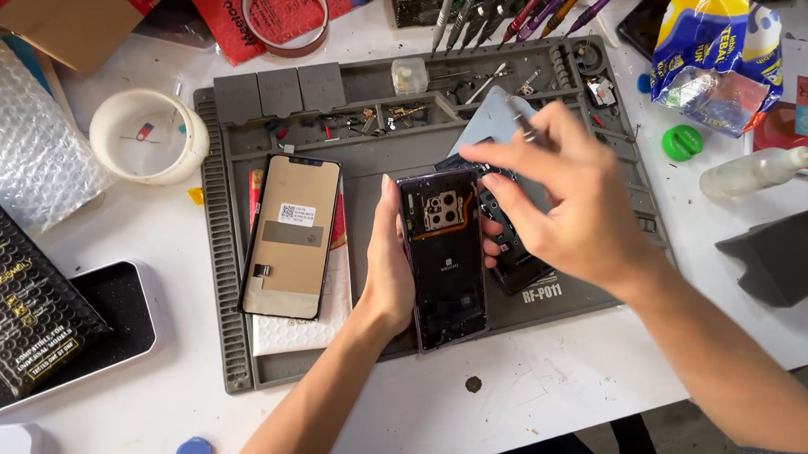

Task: Disassembling a smartphone by removing internal screws and prying up components on a repair bench.

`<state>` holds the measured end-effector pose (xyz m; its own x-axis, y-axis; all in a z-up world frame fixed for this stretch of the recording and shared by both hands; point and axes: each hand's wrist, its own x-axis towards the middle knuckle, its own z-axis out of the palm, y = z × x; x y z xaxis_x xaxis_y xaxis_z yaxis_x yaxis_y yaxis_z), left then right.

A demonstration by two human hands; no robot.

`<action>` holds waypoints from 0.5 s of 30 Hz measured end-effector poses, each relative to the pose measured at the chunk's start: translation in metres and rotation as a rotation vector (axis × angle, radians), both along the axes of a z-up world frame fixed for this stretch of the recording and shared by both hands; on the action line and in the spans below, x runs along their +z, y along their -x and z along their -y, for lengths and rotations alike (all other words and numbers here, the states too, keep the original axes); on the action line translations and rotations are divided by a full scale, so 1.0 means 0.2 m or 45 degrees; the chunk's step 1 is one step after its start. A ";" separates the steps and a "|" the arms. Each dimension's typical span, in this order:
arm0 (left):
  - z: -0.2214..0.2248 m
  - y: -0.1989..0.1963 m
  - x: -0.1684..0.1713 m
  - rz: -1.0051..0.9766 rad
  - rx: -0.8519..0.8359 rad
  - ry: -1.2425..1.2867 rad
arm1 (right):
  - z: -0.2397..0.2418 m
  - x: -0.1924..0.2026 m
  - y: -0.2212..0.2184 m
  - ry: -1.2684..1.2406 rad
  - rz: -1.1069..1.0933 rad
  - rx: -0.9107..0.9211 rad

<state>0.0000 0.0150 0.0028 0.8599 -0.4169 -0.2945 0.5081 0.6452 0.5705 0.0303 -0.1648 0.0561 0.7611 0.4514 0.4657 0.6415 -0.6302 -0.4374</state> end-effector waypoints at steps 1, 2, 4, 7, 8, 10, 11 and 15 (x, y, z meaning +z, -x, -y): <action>0.00 0.00 0.00 -0.010 0.002 0.013 | 0.01 -0.05 -0.01 -0.011 0.033 -0.007; 0.01 -0.01 -0.01 -0.012 0.009 0.012 | 0.02 -0.06 -0.01 -0.012 0.031 -0.001; 0.01 -0.02 -0.04 -0.010 -0.012 0.090 | 0.04 -0.10 -0.01 -0.029 0.072 0.009; -0.01 -0.01 -0.04 0.035 -0.014 0.080 | 0.04 -0.12 0.00 -0.098 0.040 0.048; 0.00 -0.02 -0.04 0.029 -0.014 0.079 | 0.03 -0.11 0.00 -0.100 0.034 0.047; 0.00 -0.02 -0.05 0.023 -0.014 0.084 | 0.01 -0.07 0.02 -0.140 -0.131 -0.008; 0.00 -0.03 -0.06 0.019 -0.013 0.081 | 0.01 -0.08 0.01 -0.143 -0.135 -0.007; -0.01 -0.02 -0.08 0.024 -0.011 0.162 | 0.03 -0.13 0.02 -0.327 -0.260 -0.004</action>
